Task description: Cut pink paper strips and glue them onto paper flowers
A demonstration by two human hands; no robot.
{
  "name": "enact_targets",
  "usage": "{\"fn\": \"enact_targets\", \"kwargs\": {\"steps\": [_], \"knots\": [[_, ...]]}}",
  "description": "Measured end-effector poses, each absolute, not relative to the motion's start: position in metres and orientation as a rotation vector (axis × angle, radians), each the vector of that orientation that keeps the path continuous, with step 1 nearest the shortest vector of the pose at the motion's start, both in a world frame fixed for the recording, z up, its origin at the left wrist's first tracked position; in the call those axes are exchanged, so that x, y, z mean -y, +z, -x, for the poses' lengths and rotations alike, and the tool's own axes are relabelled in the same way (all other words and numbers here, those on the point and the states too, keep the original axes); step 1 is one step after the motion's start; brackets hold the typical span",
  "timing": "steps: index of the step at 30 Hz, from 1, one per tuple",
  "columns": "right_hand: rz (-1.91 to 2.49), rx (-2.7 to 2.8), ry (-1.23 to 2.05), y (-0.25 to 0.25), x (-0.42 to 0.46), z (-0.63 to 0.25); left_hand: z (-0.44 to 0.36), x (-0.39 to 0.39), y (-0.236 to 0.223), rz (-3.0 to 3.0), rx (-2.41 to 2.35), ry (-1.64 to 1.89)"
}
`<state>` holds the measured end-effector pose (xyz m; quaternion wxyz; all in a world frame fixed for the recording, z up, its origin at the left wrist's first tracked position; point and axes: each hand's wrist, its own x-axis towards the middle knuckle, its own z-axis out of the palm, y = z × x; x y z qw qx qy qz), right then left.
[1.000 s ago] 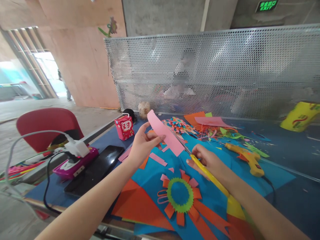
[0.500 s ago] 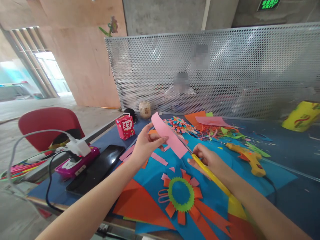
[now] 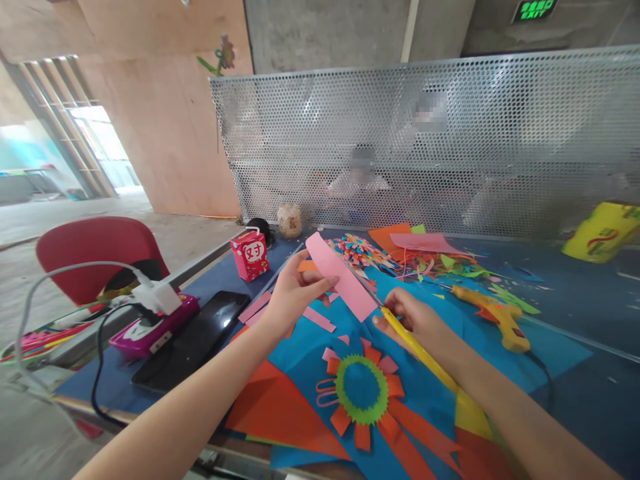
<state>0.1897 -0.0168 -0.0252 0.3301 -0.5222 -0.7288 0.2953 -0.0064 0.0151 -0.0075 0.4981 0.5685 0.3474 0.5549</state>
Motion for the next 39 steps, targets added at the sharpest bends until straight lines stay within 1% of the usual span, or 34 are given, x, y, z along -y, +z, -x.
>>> {"fn": "enact_targets", "kwargs": {"steps": [19,26,39], "knots": [[1.371,1.879,0.774,-0.0286,0.0152,-0.1891,0.0043,-0.014,-0.007,-1.376,-0.917,1.267],[1.294,1.84,0.795,-0.0297,0.0173,-0.1874,0.0045,-0.0132,-0.0085,-1.397,-0.875,1.224],[1.38,1.839,0.866,-0.0261,0.0183,-0.1869,0.004,-0.0143,-0.0099,-1.391,-0.888,1.252]]}}
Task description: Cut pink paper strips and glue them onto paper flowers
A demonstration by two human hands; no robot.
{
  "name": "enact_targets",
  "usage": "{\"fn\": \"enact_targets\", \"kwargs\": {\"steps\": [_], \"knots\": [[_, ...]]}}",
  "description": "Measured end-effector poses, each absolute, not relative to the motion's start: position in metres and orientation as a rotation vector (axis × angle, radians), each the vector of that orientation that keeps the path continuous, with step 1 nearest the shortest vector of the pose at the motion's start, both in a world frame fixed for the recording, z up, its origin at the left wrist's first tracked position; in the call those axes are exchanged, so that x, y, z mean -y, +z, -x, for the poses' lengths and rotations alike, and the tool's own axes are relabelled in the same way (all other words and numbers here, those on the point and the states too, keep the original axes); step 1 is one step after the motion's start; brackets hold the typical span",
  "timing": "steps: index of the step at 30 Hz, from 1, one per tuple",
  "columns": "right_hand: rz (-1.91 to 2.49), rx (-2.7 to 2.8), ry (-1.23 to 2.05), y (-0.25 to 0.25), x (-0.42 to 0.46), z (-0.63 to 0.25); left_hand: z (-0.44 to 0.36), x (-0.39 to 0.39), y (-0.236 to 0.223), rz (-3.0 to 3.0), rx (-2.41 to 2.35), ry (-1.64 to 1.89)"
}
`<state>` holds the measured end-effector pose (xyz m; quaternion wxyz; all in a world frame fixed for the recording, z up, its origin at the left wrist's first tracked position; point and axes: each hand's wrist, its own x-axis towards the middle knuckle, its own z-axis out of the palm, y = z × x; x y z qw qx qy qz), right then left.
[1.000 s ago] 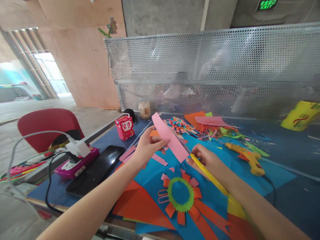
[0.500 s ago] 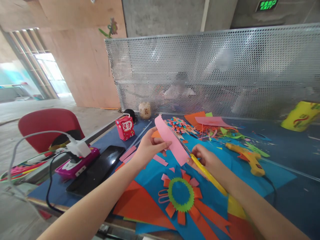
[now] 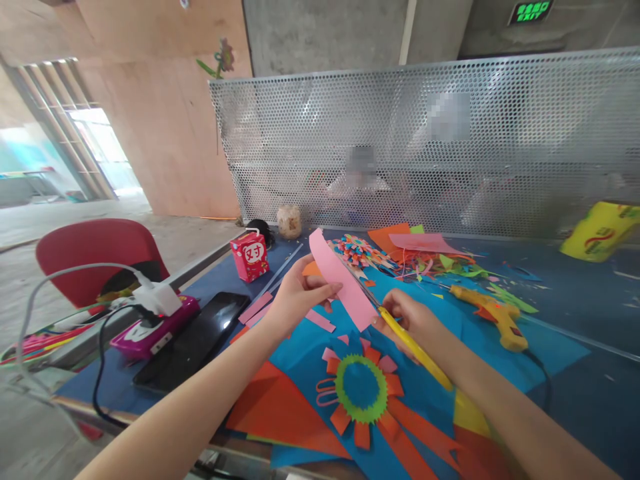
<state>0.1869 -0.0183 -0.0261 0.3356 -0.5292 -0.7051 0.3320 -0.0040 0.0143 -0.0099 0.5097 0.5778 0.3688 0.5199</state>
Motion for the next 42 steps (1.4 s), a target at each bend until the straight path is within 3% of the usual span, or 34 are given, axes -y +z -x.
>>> {"fn": "enact_targets", "kwargs": {"steps": [28,34,38,42], "knots": [[1.378,1.639,0.847,-0.032,0.006,-0.188,0.006,-0.017,-0.01,-1.492,-0.925,1.168],[1.438,1.562,0.791,-0.031,0.004,-0.194,0.021,-0.033,-0.011,-1.711,-1.397,1.169],[1.48,1.61,0.685,-0.033,0.0,-0.199,0.039,-0.042,-0.014,-2.178,-1.956,0.62],[1.509,1.662,0.547,-0.039,-0.008,-0.205,0.044,-0.043,-0.018,-2.342,-2.279,0.559]]}}
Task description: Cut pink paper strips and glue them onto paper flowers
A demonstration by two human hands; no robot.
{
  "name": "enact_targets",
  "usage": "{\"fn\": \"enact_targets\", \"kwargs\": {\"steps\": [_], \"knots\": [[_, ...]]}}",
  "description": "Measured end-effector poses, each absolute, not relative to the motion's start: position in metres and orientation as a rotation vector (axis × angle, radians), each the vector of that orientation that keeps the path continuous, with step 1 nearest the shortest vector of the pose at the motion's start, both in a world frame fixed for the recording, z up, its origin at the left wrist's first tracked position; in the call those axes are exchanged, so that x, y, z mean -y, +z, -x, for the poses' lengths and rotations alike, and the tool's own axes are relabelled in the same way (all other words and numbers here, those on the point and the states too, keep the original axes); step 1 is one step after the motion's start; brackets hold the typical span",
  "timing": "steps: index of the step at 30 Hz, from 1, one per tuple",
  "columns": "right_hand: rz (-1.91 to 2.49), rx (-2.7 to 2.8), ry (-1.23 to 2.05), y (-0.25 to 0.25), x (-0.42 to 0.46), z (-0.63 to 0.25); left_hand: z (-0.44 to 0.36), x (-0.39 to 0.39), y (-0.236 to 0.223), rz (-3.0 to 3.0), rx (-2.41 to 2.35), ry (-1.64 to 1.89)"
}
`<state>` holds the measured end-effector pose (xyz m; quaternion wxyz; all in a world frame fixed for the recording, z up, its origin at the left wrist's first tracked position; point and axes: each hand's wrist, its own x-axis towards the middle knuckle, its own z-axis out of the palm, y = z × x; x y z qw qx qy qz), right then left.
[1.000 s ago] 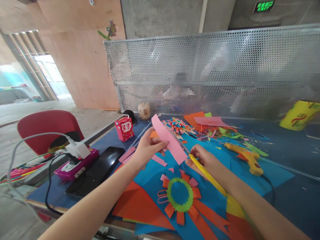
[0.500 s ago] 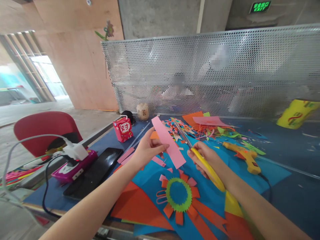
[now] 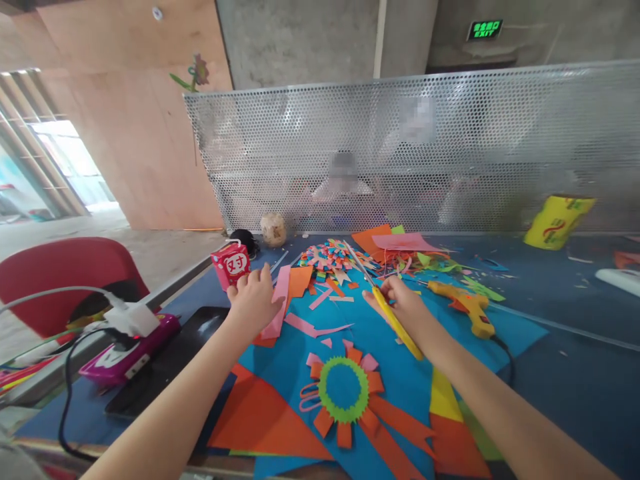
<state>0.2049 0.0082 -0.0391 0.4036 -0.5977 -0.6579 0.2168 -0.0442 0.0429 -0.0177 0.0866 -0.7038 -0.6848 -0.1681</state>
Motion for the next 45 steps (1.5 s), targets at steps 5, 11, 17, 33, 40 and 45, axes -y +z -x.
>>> {"fn": "enact_targets", "kwargs": {"steps": [5,11,17,33,40,45], "knots": [[1.519,1.701,0.437,-0.043,-0.013,-0.21,0.029,-0.042,-0.016,2.894,1.293,-0.396],[1.527,1.689,0.436,-0.04,-0.013,-0.212,0.015,-0.051,-0.024,3.25,1.057,-0.245],[1.556,1.672,0.408,-0.041,-0.015,-0.213,0.005,-0.063,-0.031,3.185,1.059,-0.401],[1.587,1.659,0.377,-0.028,-0.011,-0.218,-0.002,-0.072,-0.046,3.207,1.349,-0.563],[1.615,1.653,0.358,-0.025,-0.011,-0.218,-0.005,-0.068,-0.04,3.258,1.451,-0.684],[1.621,1.648,0.346,-0.024,-0.012,-0.221,-0.009,-0.068,-0.041,3.244,1.58,-0.731]]}}
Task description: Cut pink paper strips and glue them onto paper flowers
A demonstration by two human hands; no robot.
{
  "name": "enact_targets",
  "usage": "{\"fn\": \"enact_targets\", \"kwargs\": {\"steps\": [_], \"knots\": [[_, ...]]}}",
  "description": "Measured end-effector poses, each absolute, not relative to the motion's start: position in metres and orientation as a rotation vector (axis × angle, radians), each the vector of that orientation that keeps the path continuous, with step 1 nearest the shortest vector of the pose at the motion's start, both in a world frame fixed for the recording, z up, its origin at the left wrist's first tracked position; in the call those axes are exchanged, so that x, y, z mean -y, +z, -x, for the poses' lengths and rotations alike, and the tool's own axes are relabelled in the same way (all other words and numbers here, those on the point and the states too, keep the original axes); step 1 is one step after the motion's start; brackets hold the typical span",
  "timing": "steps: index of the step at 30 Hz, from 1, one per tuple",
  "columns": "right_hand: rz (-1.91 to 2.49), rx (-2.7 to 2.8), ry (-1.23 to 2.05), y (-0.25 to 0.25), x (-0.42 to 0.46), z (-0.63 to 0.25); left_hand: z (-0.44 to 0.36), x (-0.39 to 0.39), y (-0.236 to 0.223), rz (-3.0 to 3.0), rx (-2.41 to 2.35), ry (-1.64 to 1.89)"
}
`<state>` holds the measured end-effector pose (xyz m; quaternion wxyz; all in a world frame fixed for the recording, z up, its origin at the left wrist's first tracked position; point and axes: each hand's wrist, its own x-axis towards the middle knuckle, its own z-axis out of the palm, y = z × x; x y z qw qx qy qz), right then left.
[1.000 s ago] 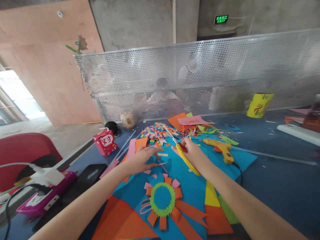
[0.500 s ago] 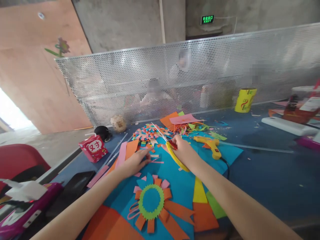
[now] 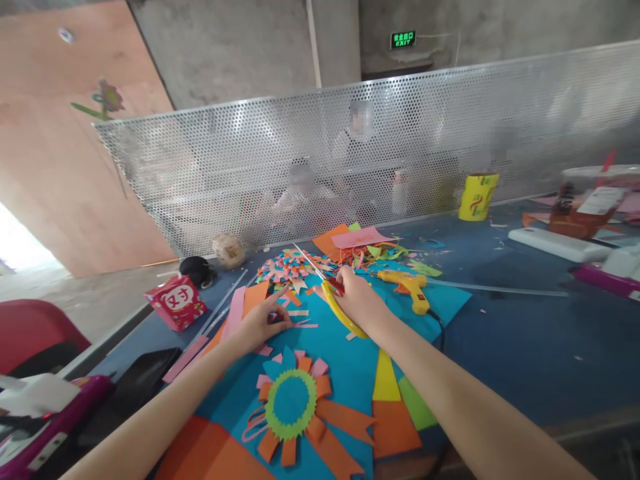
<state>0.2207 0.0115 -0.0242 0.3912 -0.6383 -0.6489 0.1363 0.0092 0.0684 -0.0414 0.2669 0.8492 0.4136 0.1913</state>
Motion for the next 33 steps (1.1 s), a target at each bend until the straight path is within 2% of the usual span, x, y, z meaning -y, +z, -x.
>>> {"fn": "enact_targets", "kwargs": {"steps": [16,23,29,33], "knots": [[1.567,1.536,0.324,-0.018,-0.016,-0.234,-0.006,-0.061,-0.052,-2.489,-1.157,0.627],[1.506,1.458,0.288,-0.025,-0.03,-0.244,0.001,-0.069,-0.036,-2.329,-1.221,0.88],[1.497,1.469,0.305,-0.021,-0.026,-0.243,0.019,-0.054,-0.026,-2.421,-1.407,0.6],[1.5,1.486,0.336,-0.021,-0.022,-0.24,0.029,-0.051,-0.035,-2.373,-1.474,0.628]]}}
